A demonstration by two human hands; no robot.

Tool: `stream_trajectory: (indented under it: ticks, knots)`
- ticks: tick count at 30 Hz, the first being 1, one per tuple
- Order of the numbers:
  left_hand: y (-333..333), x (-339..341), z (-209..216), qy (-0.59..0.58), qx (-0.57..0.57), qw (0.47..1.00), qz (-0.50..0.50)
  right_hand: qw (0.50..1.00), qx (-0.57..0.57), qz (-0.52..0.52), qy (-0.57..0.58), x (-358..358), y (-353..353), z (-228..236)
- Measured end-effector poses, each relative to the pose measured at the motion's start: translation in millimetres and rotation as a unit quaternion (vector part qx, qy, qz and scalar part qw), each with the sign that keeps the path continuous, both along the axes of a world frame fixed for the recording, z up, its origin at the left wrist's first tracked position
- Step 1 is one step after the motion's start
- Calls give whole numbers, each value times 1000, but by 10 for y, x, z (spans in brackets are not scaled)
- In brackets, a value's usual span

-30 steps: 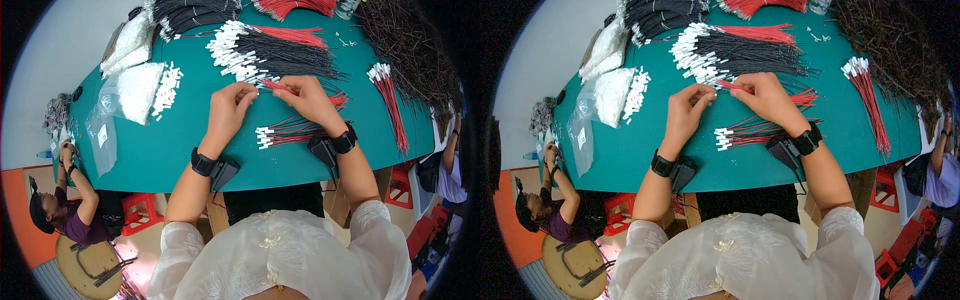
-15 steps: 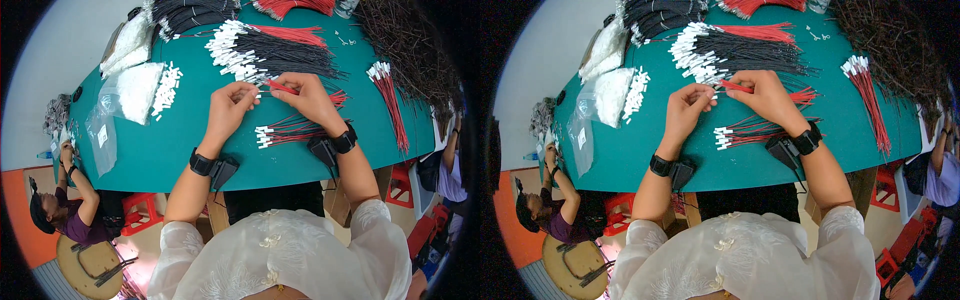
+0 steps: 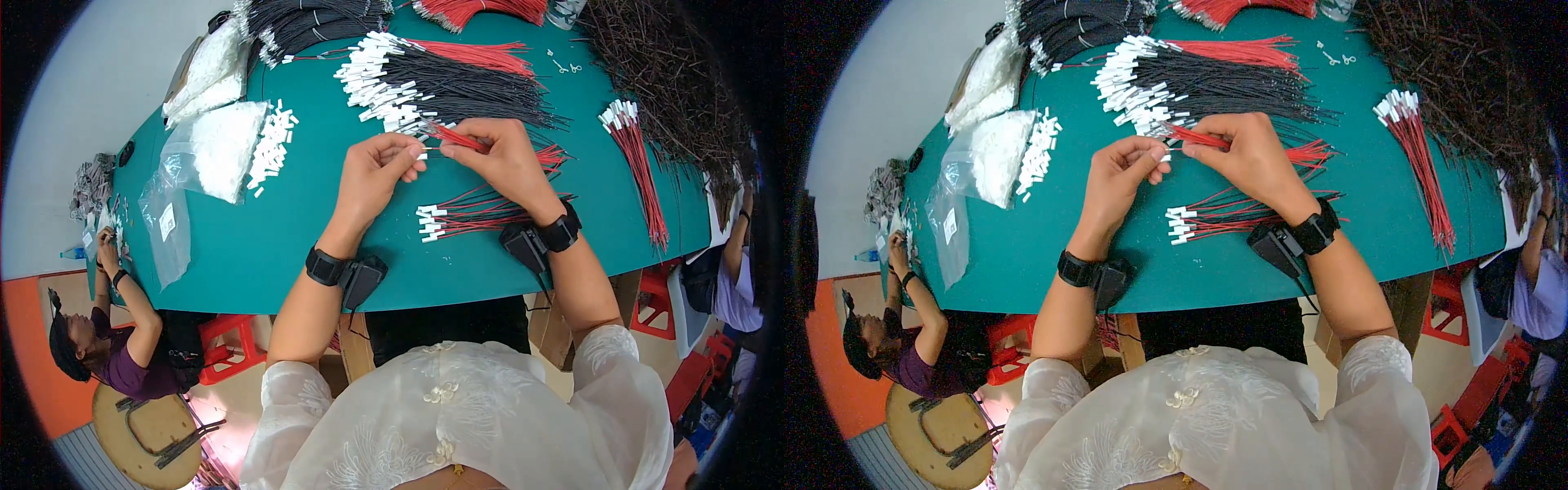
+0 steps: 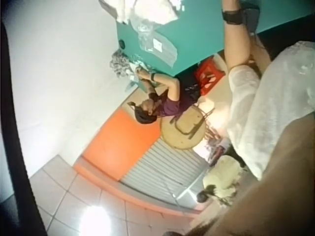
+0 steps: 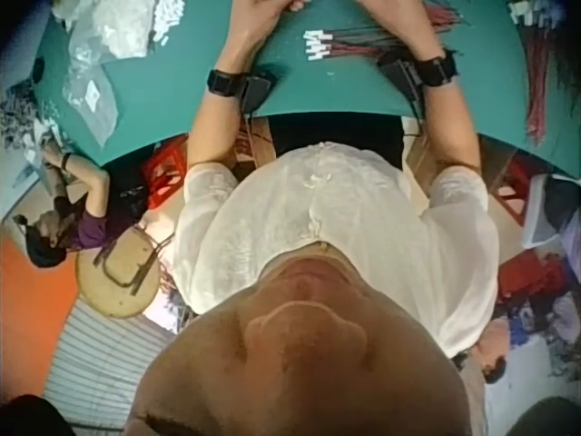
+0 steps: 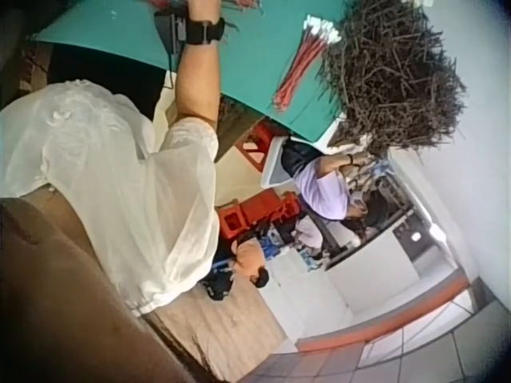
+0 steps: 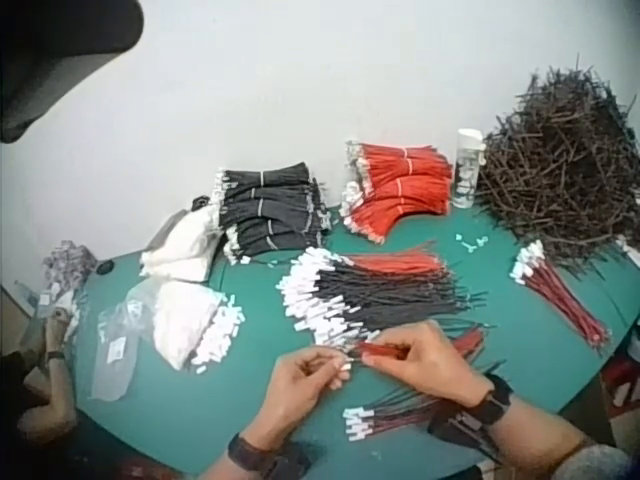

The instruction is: The person picks up a white connector and a red wire, inserts the wire into the connector by hand, and then repeats the process with a black wire. The completed wire assembly is then placed onto the table, and the entire process is repeated.

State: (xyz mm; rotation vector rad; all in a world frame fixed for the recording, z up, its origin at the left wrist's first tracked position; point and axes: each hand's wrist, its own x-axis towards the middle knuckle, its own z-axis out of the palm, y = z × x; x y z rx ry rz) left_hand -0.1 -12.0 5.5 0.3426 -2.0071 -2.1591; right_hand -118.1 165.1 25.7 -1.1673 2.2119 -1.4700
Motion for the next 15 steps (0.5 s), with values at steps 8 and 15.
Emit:
stream_trajectory:
  ticks: [8,15]
  knots:
    - [15,3,-2,-5,6,1000,1,1000,1,1,-1,24,0,47]
    - [27,3,23,-6,-2,1000,-2,1000,3,5,-14,18,1,20]
